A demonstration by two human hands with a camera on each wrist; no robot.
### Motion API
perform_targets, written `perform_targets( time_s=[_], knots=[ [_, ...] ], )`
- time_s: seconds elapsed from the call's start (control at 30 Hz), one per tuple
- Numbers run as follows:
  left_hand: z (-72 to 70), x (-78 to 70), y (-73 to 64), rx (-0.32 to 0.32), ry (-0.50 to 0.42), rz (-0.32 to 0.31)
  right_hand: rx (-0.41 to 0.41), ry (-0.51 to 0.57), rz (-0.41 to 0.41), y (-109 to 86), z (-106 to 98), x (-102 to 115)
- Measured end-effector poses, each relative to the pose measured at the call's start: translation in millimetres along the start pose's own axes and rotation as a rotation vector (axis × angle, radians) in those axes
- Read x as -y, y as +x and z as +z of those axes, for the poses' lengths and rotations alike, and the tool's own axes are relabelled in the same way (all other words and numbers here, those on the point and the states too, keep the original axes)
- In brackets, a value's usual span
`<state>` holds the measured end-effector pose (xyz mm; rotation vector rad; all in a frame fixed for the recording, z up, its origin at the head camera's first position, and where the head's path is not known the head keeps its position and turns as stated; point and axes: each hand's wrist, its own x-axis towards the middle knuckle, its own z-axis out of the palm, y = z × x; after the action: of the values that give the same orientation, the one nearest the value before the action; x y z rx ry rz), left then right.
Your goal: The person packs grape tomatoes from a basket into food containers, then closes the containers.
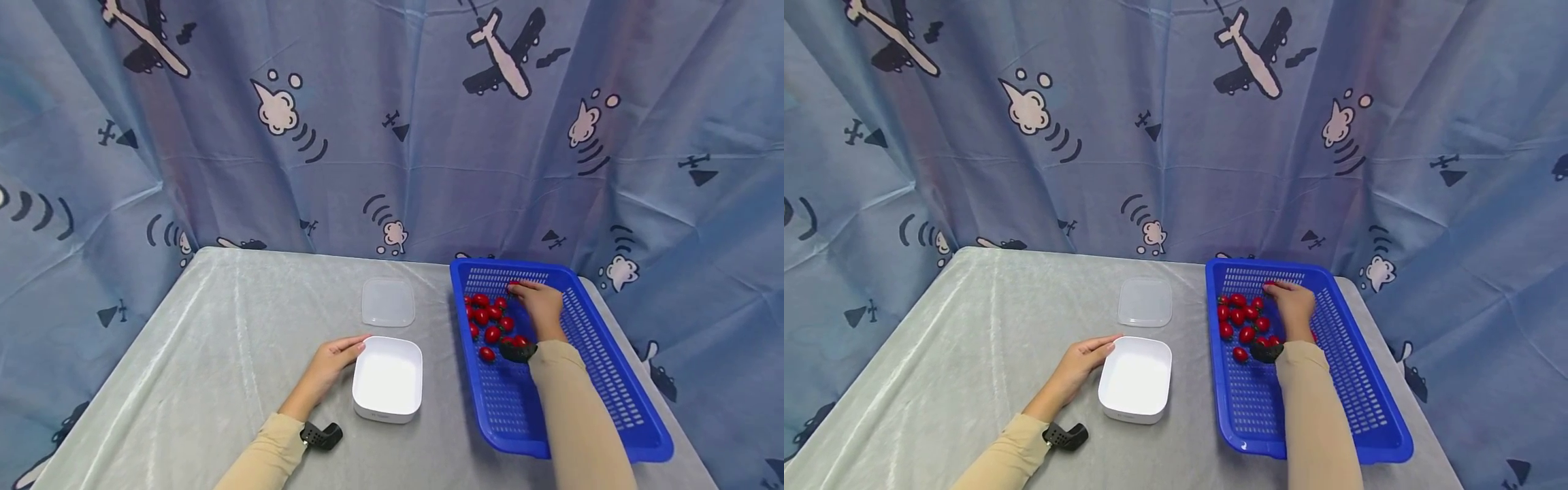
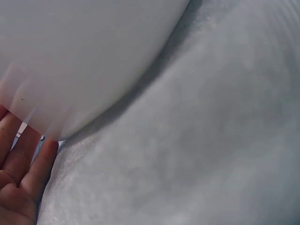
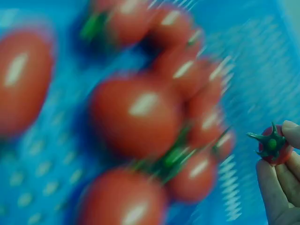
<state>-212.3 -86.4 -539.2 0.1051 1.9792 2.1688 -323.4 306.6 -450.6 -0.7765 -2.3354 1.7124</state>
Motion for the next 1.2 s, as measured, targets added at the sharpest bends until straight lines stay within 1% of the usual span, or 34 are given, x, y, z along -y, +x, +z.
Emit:
perform_targets(
  time_s=[0.03, 0.17, 0.23, 0.37, 0.53, 0.6, 0.67, 0.77, 0.97, 1.2],
  knots=[
    [-0.3, -0.2, -0.5, -0.002, 0.000, 0.001, 0.007, 0.023, 0.004, -1.8, 1.6, 5.9],
    [-0.6, -0.9, -1.7, -0.003, 0.001, -0.001, 0.030, 0.057, 0.001, -12.7, 6.4, 28.8],
    [-0.5, -1.3, -1.8, -0.004, 0.003, -0.003, 0.037, 0.070, 0.000, -18.3, 7.5, 38.0],
    [-0.4, -1.8, -1.6, -0.001, 0.006, -0.006, 0.063, 0.097, -0.028, -30.6, 8.4, 52.3],
    [-1.0, -1.9, -1.4, -0.004, 0.020, -0.008, 0.091, 0.086, -0.068, -51.0, 10.6, 67.8],
    [-1.1, -1.6, -1.4, -0.003, 0.024, -0.010, 0.117, 0.068, -0.085, -60.8, 11.2, 73.6],
    [-1.1, -1.3, -1.3, -0.003, 0.026, -0.009, 0.151, 0.078, -0.101, -71.1, 11.9, 79.0],
    [-1.0, -0.8, -1.4, -0.002, 0.020, -0.010, 0.193, 0.081, -0.143, -86.5, 13.2, 85.0],
    [-0.9, -1.4, -1.5, -0.004, 0.008, -0.012, 0.235, 0.032, -0.233, -111.3, 19.0, 90.2],
    [-0.7, -1.7, -1.5, 0.004, -0.003, -0.009, 0.292, -0.020, -0.258, -125.6, 28.2, 88.0]
  ],
)
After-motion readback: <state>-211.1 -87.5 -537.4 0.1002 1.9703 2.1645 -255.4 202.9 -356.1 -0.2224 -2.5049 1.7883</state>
